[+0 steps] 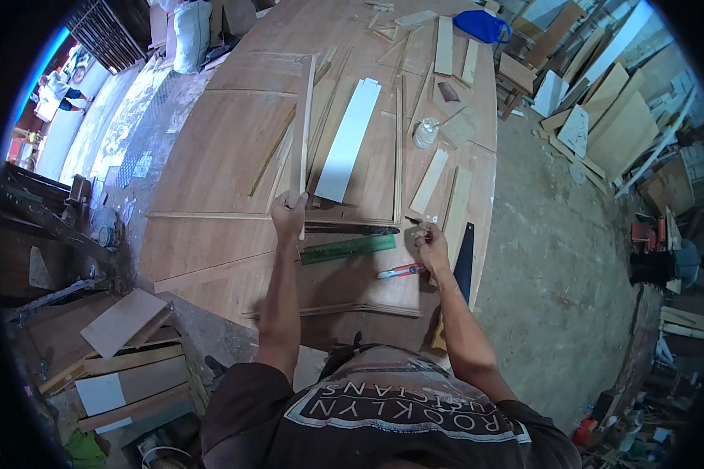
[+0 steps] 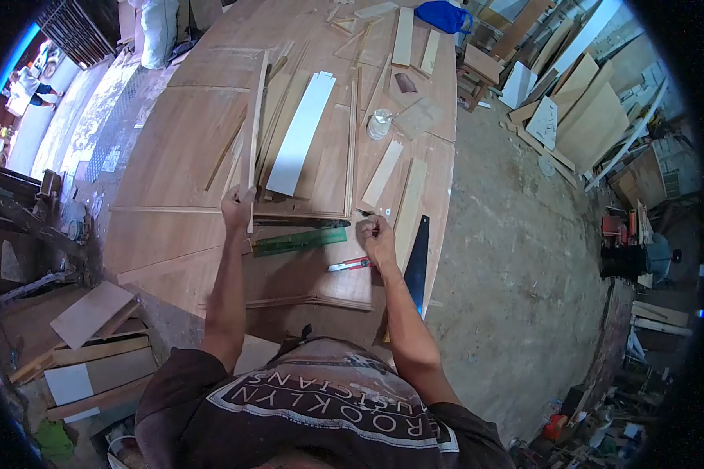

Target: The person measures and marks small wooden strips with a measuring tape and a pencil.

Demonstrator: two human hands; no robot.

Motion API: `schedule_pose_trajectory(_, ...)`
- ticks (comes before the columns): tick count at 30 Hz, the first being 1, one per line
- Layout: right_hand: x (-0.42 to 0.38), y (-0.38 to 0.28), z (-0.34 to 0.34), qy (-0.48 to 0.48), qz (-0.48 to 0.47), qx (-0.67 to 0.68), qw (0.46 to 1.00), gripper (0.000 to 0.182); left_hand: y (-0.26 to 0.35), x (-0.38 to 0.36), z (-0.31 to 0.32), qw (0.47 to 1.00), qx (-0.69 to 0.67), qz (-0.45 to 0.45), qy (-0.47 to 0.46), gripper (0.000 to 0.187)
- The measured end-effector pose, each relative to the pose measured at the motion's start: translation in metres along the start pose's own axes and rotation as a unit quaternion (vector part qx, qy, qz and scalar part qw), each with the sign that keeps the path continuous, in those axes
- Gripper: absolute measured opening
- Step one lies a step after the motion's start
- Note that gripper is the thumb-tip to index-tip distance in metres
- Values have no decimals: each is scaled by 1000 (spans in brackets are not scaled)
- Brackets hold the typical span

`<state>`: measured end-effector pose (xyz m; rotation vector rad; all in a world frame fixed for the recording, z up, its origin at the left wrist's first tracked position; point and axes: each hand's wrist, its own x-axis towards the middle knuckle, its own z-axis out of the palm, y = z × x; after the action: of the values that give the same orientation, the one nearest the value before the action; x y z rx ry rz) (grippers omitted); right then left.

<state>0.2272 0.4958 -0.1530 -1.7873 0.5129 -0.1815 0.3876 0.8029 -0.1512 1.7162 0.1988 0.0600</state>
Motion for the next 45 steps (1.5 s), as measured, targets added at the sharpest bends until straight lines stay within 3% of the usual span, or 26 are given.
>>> schedule_pose_trajectory(3,-22,-9,-5,-10,33,7,999,31,5,-38,2,1000,-12,24,-3,28)
schedule_pose_trajectory(5,-32,-21,-9,-19,60,50,997,31,12,-63,5,994,39,105,7,31)
schedule_pose_trajectory(6,-37,-31,-10,-17,56,52,997,31,-9,-69,10,997,-3,82,-2,35)
schedule_pose_trajectory(9,-56,-58,-10,-24,48,76,996,29,45,-129,4,993,63,68,-75,35)
schedule_pose_trajectory(11,-61,-69,-9,-43,40,81,995,32,33,-154,9,992,42,115,-34,36)
schedule_pose_trajectory(13,-68,-84,-9,-57,72,100,991,37,32,-173,7,984,88,118,-96,39)
schedule_pose_trajectory(15,-76,-105,-4,-53,77,246,965,43,49,-195,2,980,92,113,-137,45)
schedule_pose_trajectory(17,-83,-123,1,-24,93,305,948,42,65,-214,-1,950,154,208,-174,47)
schedule_pose_trajectory(18,-85,-126,-2,-1,107,361,926,42,63,-222,0,949,151,210,-183,47)
schedule_pose_trajectory(21,-91,-113,-17,-47,67,269,960,38,58,-243,-2,929,137,273,-208,48)
schedule_pose_trajectory(24,-103,-99,-23,-24,61,340,938,30,48,-254,-6,934,99,216,-268,47)
schedule_pose_trajectory(26,-111,-94,-25,0,56,358,932,29,20,-255,-8,940,81,108,-313,40)
schedule_pose_trajectory(27,-115,-91,-26,8,53,359,932,30,22,-255,-14,942,86,104,-307,40)
schedule_pose_trajectory(29,-125,-83,-26,19,63,363,929,31,33,-251,-23,880,79,-148,-444,36)
schedule_pose_trajectory(34,-138,-52,-20,52,68,348,933,24,37,-263,-33,883,119,-108,-440,36)
schedule_pose_trajectory(38,-157,-62,-19,75,96,341,932,22,34,-277,-41,917,151,32,-367,36)
schedule_pose_trajectory(39,-161,-68,-17,101,108,358,922,25,37,-279,-45,915,176,90,-351,37)
schedule_pose_trajectory(42,-163,-52,-21,125,128,334,925,31,38,-286,-49,890,281,114,-341,36)
schedule_pose_trajectory(45,-169,-44,-31,113,136,341,923,31,9,-286,-48,885,246,151,-365,37)
